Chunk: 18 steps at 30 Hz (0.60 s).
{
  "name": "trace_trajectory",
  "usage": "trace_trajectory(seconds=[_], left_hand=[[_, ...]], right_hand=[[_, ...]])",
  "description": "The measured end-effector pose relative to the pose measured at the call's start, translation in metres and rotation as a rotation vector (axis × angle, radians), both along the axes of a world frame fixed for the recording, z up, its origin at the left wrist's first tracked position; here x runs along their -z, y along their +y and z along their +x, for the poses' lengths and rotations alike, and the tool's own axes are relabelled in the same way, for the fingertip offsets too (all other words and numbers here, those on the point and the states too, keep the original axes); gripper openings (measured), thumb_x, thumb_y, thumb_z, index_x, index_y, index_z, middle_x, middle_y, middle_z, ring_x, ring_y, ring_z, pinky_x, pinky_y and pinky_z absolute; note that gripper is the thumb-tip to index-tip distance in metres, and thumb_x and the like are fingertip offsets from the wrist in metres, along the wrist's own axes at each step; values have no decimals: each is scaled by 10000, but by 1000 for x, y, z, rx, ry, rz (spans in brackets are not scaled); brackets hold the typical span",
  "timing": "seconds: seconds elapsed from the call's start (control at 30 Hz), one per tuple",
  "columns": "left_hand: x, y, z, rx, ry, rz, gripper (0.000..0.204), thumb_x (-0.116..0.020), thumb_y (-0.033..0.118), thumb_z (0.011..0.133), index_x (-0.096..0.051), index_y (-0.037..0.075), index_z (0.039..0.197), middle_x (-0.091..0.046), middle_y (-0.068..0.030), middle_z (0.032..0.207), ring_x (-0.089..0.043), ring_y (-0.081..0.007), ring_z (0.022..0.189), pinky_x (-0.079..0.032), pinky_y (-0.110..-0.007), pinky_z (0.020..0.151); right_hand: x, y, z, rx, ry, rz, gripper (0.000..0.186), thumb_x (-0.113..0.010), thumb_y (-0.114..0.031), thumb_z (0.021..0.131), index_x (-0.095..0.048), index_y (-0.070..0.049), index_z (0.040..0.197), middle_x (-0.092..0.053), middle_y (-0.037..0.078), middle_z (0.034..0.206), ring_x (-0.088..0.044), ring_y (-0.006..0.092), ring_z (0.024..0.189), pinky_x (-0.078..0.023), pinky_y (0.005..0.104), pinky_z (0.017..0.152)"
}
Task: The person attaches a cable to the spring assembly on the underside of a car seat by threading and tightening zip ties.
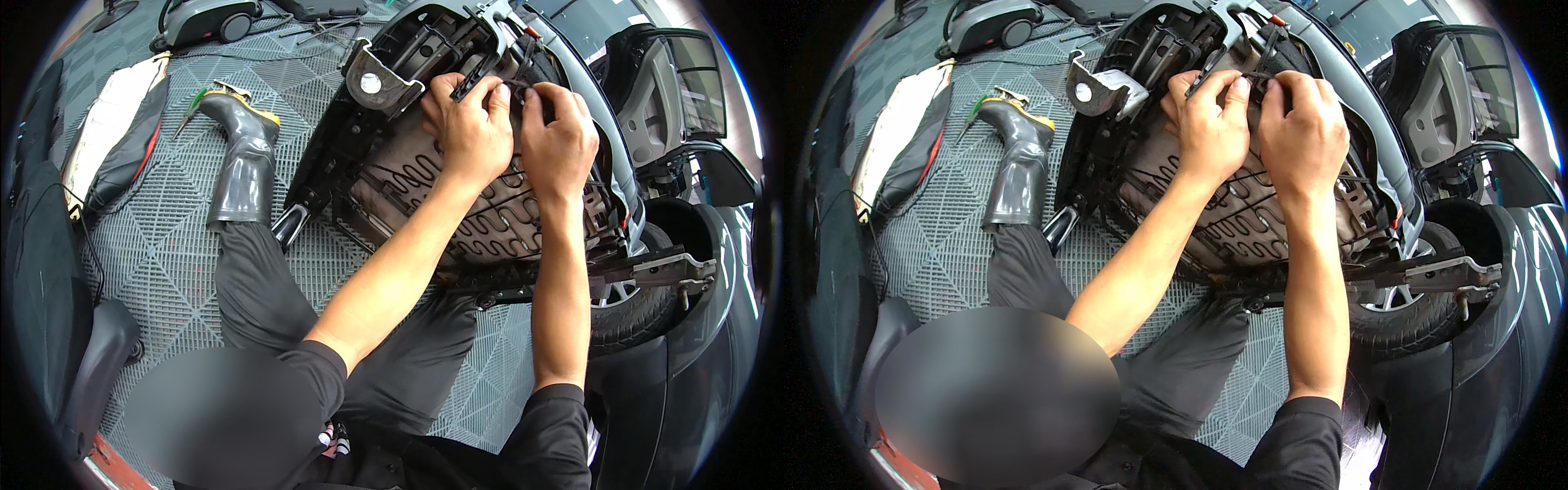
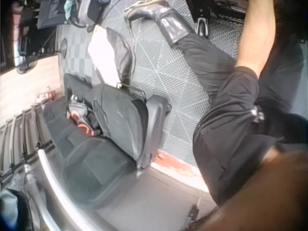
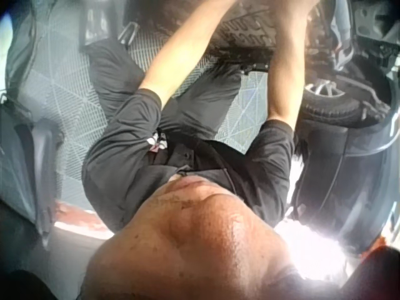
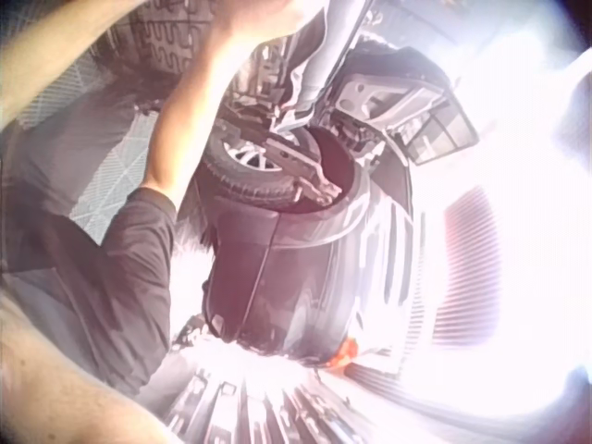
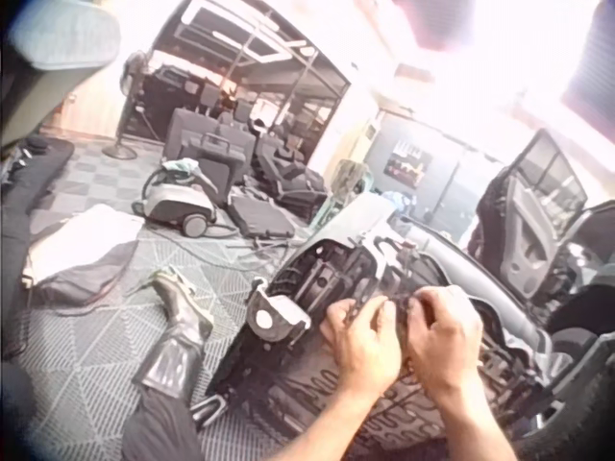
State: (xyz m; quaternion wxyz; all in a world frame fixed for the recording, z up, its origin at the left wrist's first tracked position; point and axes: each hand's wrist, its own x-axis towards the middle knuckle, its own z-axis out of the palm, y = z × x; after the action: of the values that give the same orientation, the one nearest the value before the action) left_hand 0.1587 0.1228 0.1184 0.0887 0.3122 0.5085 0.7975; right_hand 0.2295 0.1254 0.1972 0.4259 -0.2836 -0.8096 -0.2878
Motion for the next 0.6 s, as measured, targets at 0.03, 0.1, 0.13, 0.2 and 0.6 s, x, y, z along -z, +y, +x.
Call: trace_trajectory(seconds=[0.03,0.1,0.13,0.2,0.6], left_hand=[[-2,-2,0,26,-4,-39,249,-638,329,955,-727,130,1074,-453,-157,1309,-367,-386,1234,-283,-582,1033],[-5,-2,-1,53,-10,-83,261,-634,342,962,-722,135,1094,-441,-156,1347,-354,-389,1257,-283,-592,1046],[-7,-2,-1,58,-14,-89,261,-627,344,965,-720,135,1092,-436,-157,1348,-352,-389,1256,-286,-593,1044],[-8,-1,-3,68,-18,-103,263,-621,347,966,-719,135,1087,-436,-152,1342,-354,-385,1247,-294,-590,1040],[-11,-7,-9,135,-69,-104,246,-597,306,964,-738,115,1026,-454,-134,1285,-359,-373,1244,-290,-574,1045]], right_hand=[[1,4,0,11,25,12,124,-691,-149,863,-712,-52,938,-682,132,891,-679,330,810,-546,410,738],[5,10,-3,6,74,43,128,-699,-143,847,-713,-53,937,-685,135,880,-681,330,800,-548,408,735],[7,11,-4,-5,96,59,129,-703,-139,837,-715,-55,935,-688,136,874,-682,330,796,-549,405,736],[12,12,-7,0,135,50,114,-709,-126,819,-722,-57,908,-693,137,862,-687,321,794,-551,404,735],[20,-7,-10,38,121,-189,207,-681,-200,884,-750,-78,1036,-693,118,935,-689,309,865,-544,390,786]])
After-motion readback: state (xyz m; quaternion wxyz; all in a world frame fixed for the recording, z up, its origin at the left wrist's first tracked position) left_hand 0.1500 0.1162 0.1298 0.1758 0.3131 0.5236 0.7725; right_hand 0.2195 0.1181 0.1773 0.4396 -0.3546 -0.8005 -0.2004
